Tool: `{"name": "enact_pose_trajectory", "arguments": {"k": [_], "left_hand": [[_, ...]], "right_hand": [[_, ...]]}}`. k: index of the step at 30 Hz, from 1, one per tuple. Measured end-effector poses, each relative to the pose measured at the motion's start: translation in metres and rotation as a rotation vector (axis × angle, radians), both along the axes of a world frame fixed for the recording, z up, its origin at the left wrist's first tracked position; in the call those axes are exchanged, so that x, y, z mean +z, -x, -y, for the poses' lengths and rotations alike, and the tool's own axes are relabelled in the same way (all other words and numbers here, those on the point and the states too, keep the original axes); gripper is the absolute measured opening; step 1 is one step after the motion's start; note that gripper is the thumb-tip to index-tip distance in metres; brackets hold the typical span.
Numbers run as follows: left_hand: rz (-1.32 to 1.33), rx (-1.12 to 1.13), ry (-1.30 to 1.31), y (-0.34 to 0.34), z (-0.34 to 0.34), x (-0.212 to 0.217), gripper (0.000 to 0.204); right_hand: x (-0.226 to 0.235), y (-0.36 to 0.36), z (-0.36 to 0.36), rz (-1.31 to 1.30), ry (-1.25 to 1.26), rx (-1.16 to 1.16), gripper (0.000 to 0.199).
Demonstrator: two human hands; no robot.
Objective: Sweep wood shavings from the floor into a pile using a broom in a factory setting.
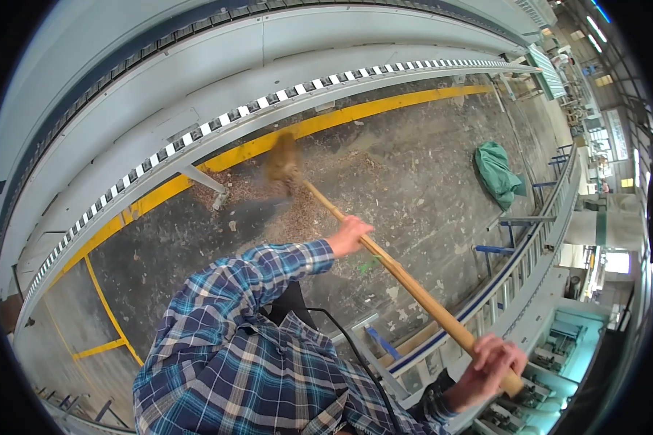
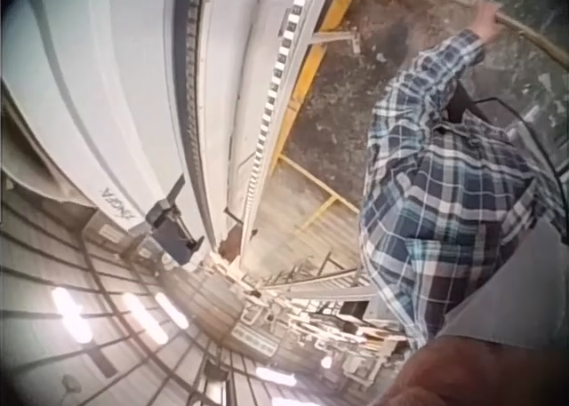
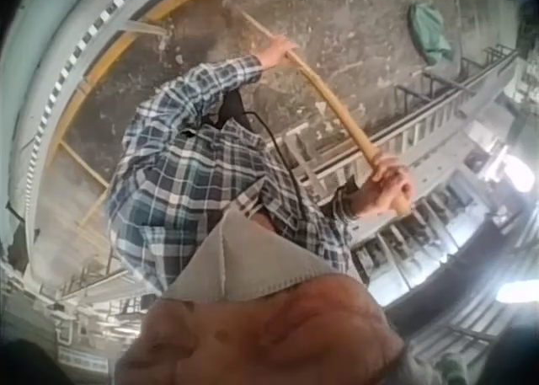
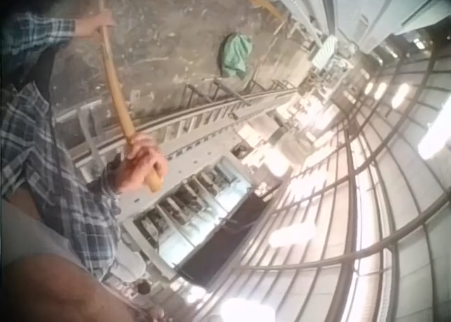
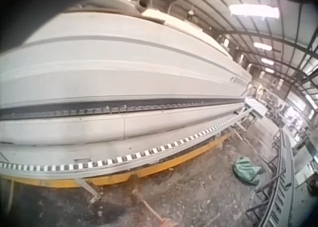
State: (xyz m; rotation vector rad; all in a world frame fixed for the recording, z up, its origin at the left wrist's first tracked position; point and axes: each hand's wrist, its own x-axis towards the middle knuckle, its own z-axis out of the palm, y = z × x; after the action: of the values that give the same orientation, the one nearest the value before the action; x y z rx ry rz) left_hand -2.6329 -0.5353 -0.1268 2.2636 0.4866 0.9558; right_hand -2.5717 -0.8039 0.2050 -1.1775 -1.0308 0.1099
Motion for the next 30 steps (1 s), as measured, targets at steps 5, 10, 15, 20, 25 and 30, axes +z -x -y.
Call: {"name": "enact_pose_trajectory", "arguments": {"k": [5,10,15,20,25,30], "left_hand": [[0.006,-0.334,0.053,-0.009,0.052,0.075,0.030],[0.229,-0.433,0.107,0.022,0.090,0.148,0.044],[0.087,-0.416,0.154,0.102,0.128,0.155,0.048],[-0.049,-0.402,0.220,0.174,0.128,0.157,0.050],[-0.205,-0.284,0.155,0.243,0.122,0.142,0.053],[-0.278,-0.212,0.103,0.303,0.083,0.124,0.048]], "right_hand": [[0.063,0.042,0.025,0.315,-0.305,0.151,0.018],[0.137,0.055,0.047,0.092,-0.479,0.327,0.021],[0.161,0.054,0.073,-0.012,-0.383,0.078,0.018],[0.151,0.036,0.064,-0.221,-0.307,0.310,0.019],[0.111,0.080,0.058,-0.385,-0.363,0.326,0.016],[0.072,0.125,0.048,-0.328,-0.290,0.444,0.023]]}}
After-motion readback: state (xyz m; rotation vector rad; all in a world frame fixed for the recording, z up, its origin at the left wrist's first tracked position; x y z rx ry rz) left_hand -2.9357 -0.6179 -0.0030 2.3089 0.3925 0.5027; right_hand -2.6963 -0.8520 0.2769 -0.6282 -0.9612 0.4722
